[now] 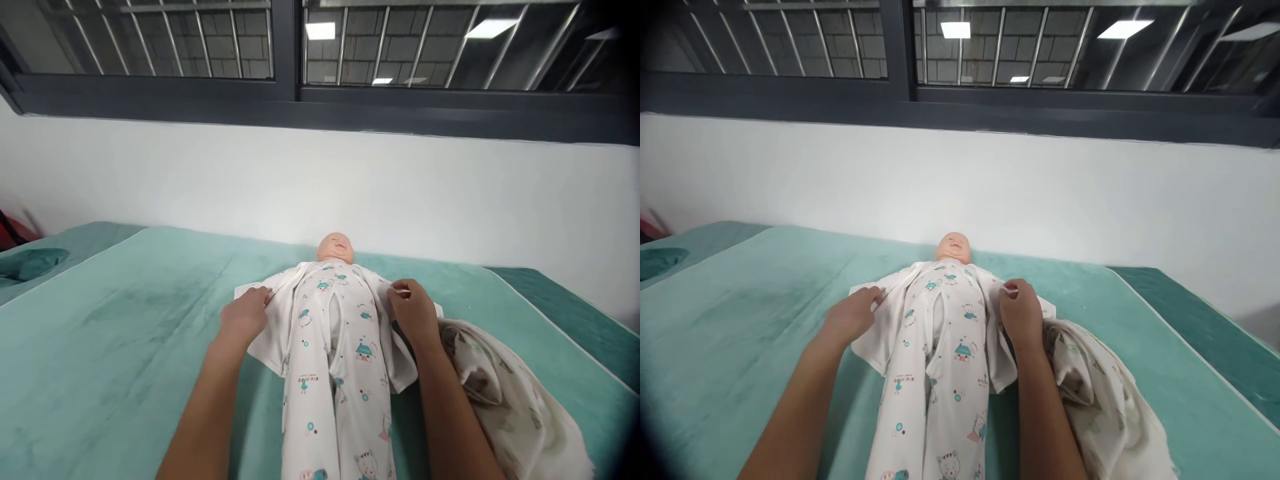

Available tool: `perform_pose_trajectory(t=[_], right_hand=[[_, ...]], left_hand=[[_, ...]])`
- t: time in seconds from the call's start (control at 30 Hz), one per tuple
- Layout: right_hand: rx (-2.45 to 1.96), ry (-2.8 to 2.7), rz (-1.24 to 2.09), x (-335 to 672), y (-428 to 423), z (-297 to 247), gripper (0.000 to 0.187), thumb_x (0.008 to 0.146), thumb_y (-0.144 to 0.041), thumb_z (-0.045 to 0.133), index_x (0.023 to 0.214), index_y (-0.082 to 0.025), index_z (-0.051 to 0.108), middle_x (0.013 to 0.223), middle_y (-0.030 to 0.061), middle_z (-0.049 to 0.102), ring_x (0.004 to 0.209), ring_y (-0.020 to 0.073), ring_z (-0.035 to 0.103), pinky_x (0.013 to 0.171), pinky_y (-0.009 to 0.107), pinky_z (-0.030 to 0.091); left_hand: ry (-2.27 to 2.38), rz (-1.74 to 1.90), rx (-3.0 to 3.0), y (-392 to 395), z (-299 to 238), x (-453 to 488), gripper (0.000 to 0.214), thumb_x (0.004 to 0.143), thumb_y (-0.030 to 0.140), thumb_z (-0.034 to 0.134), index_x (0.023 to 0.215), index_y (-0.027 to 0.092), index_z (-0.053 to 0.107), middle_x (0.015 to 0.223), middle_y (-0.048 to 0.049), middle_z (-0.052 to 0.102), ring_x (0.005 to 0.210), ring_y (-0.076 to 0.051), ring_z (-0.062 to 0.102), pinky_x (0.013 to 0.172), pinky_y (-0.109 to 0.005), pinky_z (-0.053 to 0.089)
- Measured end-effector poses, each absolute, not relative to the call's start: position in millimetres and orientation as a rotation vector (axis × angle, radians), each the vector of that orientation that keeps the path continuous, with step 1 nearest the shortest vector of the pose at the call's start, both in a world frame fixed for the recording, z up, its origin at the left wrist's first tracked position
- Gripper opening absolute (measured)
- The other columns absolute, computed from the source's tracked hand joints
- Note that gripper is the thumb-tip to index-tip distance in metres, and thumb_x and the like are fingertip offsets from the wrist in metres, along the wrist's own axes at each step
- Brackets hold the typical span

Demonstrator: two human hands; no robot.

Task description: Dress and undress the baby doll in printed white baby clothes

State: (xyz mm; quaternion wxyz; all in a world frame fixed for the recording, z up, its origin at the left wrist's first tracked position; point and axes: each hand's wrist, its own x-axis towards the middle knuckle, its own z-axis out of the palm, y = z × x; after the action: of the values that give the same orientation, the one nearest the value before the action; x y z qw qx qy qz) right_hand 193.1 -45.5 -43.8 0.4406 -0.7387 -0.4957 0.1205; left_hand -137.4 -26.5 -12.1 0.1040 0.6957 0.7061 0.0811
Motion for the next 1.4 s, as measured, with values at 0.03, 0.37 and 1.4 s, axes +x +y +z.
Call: perform_pose_trajectory(t=[0.03,0.37,1.4], right_hand=[[-1.764,-1.250,0.271,187,-46,-43,0.027,0.082,-0.034,0.052,0.103,-0.020,0.063,0.110,0.0107,0.068,0.098,0.0255,0.062,0.088,0.040,0.046],[-1.473,-1.574,0.482,152,-39,-50,0.049,0.099,-0.046,0.033,0.139,-0.025,0.052,0.149,0.0026,0.048,0.143,0.0210,0.034,0.122,0.047,0.014],[-1.994,-1.352,0.207,307,-35,-96,0.060,0.093,-0.057,0.029,0.126,-0.018,0.060,0.128,0.0140,0.064,0.119,0.0328,0.058,0.100,0.047,0.044]], left_hand=[[2.109,0.239,2.060,-29,-11,-136,0.032,0.072,0.008,0.046,0.093,0.026,0.062,0.105,-0.0081,0.065,0.086,-0.027,0.063,0.069,-0.035,0.044],[1.351,1.260,2.111,-15,-27,-74,0.034,0.097,0.026,0.037,0.119,0.024,0.062,0.132,-0.0019,0.063,0.126,-0.016,0.053,0.110,-0.033,0.039],[1.990,0.704,2.332,18,-53,-105,0.048,0.096,0.022,0.027,0.135,0.034,0.053,0.133,0.0000,0.061,0.116,-0.025,0.057,0.101,-0.047,0.039]])
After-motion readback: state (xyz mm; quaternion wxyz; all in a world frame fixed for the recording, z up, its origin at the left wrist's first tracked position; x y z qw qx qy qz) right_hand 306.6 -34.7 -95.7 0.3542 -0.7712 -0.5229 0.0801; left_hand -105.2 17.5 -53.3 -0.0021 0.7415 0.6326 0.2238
